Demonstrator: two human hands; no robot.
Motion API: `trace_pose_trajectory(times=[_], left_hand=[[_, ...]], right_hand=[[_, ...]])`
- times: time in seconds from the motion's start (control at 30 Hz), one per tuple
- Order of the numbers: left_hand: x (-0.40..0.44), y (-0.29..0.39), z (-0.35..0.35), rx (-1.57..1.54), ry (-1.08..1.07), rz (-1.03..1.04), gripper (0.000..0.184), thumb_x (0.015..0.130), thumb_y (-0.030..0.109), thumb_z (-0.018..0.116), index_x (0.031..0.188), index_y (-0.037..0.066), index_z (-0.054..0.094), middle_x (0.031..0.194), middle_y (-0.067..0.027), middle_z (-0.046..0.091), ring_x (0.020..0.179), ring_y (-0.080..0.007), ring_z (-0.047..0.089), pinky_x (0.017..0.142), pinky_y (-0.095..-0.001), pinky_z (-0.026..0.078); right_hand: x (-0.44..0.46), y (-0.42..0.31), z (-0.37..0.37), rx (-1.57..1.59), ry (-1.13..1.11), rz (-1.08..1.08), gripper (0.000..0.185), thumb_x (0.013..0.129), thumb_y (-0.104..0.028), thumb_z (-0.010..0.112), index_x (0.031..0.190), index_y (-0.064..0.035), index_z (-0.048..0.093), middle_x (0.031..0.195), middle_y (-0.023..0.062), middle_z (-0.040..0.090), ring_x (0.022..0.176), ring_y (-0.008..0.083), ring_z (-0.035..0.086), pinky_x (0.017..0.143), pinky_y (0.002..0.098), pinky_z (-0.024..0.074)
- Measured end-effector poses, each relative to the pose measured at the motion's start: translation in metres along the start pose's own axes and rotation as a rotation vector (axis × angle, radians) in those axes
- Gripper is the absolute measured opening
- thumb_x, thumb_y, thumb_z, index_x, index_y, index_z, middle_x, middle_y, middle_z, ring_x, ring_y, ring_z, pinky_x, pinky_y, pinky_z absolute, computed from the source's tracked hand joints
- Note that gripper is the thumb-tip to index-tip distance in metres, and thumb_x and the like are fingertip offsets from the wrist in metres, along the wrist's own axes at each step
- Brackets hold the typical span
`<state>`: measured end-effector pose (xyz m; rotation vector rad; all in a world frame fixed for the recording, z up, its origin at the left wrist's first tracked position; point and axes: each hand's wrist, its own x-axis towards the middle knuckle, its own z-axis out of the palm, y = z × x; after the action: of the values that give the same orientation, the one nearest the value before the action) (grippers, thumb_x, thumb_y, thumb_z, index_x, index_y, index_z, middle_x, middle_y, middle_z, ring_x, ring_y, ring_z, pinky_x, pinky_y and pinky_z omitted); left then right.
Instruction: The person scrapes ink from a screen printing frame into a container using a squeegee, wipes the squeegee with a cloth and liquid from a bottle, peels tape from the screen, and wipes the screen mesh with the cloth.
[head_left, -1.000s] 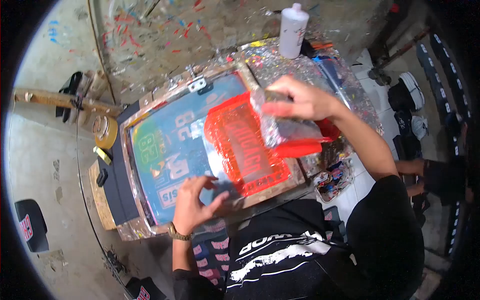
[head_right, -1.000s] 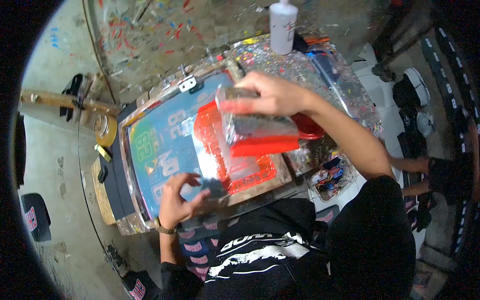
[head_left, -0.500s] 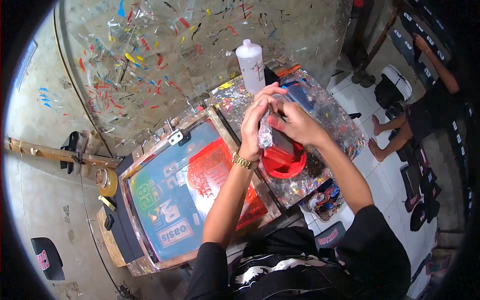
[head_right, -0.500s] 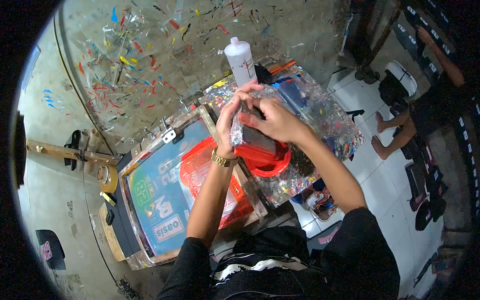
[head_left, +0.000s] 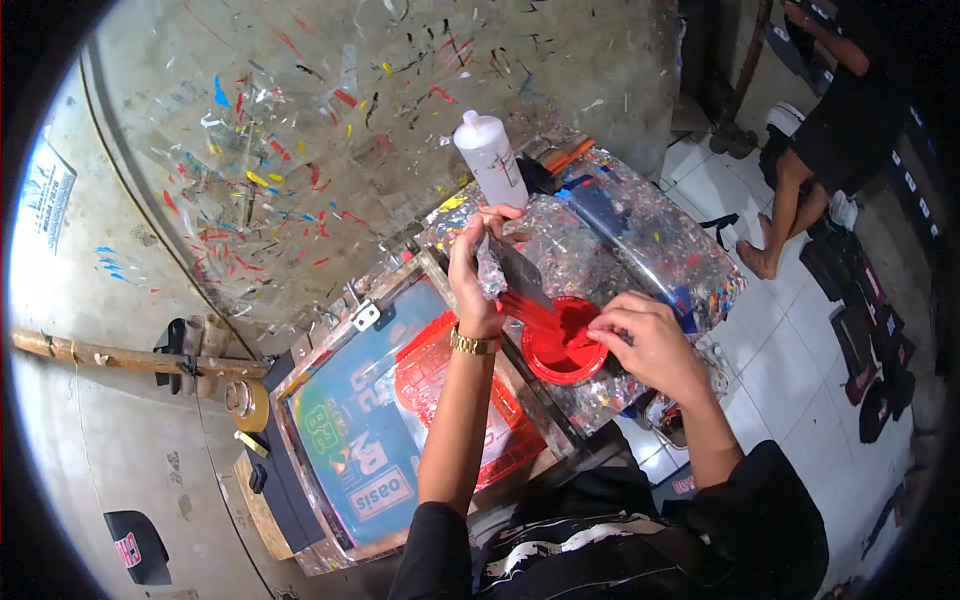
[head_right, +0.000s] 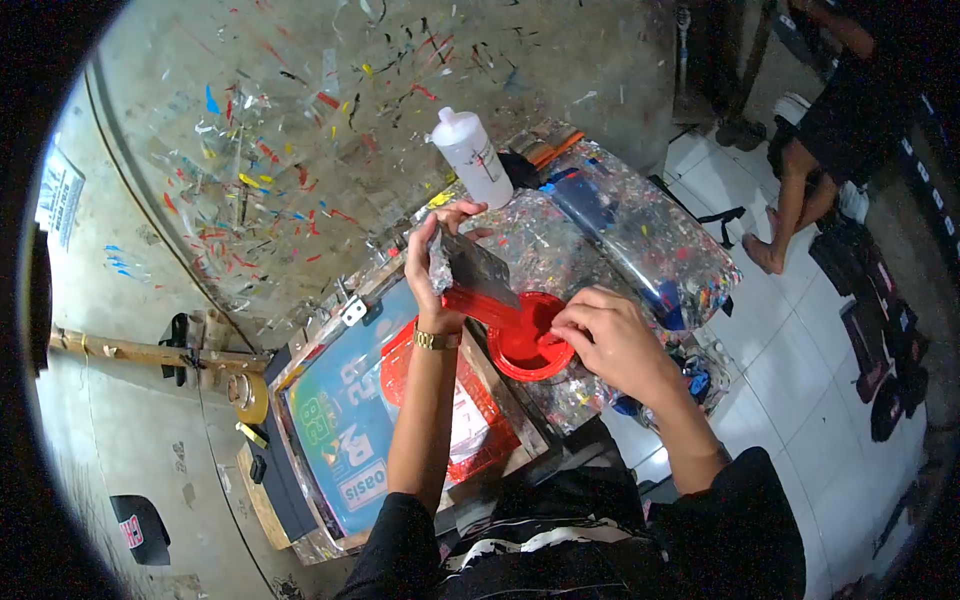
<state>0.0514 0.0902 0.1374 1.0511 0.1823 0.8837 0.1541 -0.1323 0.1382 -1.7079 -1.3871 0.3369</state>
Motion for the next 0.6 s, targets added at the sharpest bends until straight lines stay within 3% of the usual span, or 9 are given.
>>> trace_pose_trajectory(times=[0.1,0.23,0.3,0.43,0.5,0.6], left_hand=[[0.0,0.001,-0.009,-0.006,-0.007,0.039,0.039,0.1,0.032,0.041,0.101,0.0,0.063,0.113,-0.0159,0.065,0.113,-0.0272,0.058,0.09,-0.0434,0.048],[0.001,0.007,-0.005,0.001,-0.027,0.038,0.039,0.1,0.032,0.041,0.102,0.0,0.064,0.111,-0.0158,0.065,0.11,-0.0259,0.058,0.089,-0.0421,0.048],[-0.002,0.009,-0.001,0.066,0.025,0.038,0.033,0.099,0.031,0.044,0.085,0.004,0.055,0.105,-0.0144,0.064,0.096,-0.0215,0.057,0.085,-0.0375,0.049],[-0.002,0.011,-0.001,0.047,0.02,0.04,0.033,0.099,0.032,0.044,0.085,0.004,0.055,0.106,-0.014,0.065,0.097,-0.0216,0.058,0.084,-0.0368,0.049],[-0.002,0.011,-0.001,0.041,0.026,0.006,0.037,0.099,0.032,0.042,0.095,0.001,0.062,0.11,-0.0148,0.065,0.105,-0.0259,0.059,0.088,-0.0393,0.047],[-0.002,0.015,0.001,0.041,0.031,0.007,0.034,0.099,0.032,0.042,0.087,0.004,0.057,0.109,-0.0145,0.065,0.105,-0.0263,0.059,0.088,-0.0392,0.047]], right_hand=[[0.008,-0.009,-0.01,-0.056,-0.07,-0.181,0.015,0.085,-0.013,0.074,0.09,0.001,0.073,0.089,0.0121,0.067,0.087,0.0296,0.065,0.079,0.0372,0.0522],[0.019,-0.005,0.003,-0.023,-0.145,-0.232,0.018,0.084,-0.016,0.076,0.091,-0.0001,0.075,0.09,0.0118,0.068,0.086,0.0276,0.065,0.078,0.037,0.0524],[0.019,-0.004,0.005,-0.036,-0.174,-0.232,0.019,0.084,-0.017,0.076,0.093,-0.0008,0.076,0.089,0.0115,0.068,0.086,0.027,0.064,0.077,0.0372,0.0522],[0.014,0.001,0.015,-0.045,-0.204,-0.29,0.019,0.083,-0.017,0.076,0.095,-0.0014,0.077,0.087,0.0112,0.067,0.085,0.027,0.064,0.077,0.038,0.0518],[0.014,0.0,0.013,-0.018,-0.223,-0.332,0.02,0.083,-0.017,0.077,0.095,-0.0014,0.077,0.087,0.0113,0.067,0.084,0.0271,0.063,0.076,0.0382,0.0516],[0.021,-0.006,-0.001,-0.177,-0.191,-0.302,0.017,0.087,-0.018,0.071,0.091,-0.0019,0.076,0.085,0.0129,0.069,0.084,0.029,0.066,0.077,0.0366,0.0524]])
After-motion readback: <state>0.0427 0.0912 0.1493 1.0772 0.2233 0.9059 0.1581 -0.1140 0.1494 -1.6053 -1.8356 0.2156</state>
